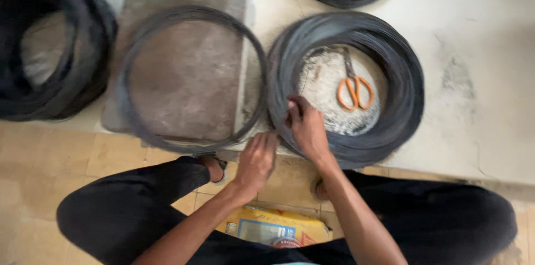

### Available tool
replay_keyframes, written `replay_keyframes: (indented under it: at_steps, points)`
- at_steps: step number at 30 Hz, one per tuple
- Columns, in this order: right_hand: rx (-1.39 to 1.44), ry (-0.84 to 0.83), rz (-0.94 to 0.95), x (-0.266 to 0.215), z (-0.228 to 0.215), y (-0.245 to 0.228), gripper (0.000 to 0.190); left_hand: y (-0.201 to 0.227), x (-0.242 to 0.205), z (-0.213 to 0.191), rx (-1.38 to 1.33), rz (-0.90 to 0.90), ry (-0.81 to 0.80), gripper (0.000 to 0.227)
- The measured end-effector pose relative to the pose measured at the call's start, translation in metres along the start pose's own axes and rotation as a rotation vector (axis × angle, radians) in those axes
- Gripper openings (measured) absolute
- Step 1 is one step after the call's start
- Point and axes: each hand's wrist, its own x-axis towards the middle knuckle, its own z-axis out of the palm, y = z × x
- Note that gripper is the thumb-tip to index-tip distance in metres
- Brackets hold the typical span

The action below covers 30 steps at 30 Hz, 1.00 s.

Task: The person sits on the floor and coils a long black wire into a circular bundle on a white surface. They use orange-handled scissors to cut the wire and then continue to arrange and tighten the coil with their hands.

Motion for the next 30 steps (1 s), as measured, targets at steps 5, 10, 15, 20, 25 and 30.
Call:
replay_keyframes:
  at_steps: [5, 10, 15, 20, 25, 30]
  points:
    - [-0.223, -0.114, -0.136, 0.030, 0.013, -0.010, 0.040, -0.015, -0.015, 0.034, -0.040, 0.024, -0.051, 0.024]
    - [-0.388, -0.105, -0.252, 0.054, 0.029, -0.005, 0.042, -0.020, -0.008, 0.024, 0.140, 0.103, 0.018, 0.021]
    - [-0.477, 0.054, -0.396, 0.084, 0.047, -0.007, 0.037, -0.027, -0.003, 0.004, 0.348, 0.116, 0.036, 0.030]
    - [-0.510, -0.006, -0.328, 0.113, 0.065, -0.012, 0.036, -0.035, 0.012, 0.005, 0.401, 0.045, 0.097, 0.033]
    - [-0.658, 0.038, -0.383, 0.097, 0.068, -0.023, 0.043, -0.033, 0.016, 0.017, 0.561, -0.097, -0.060, 0.055]
    - [-0.123, -0.063, -0.057, 0.075, 0.048, 0.010, 0.081, -0.046, 0.012, 0.027, 0.708, -0.121, -0.084, 0.053]
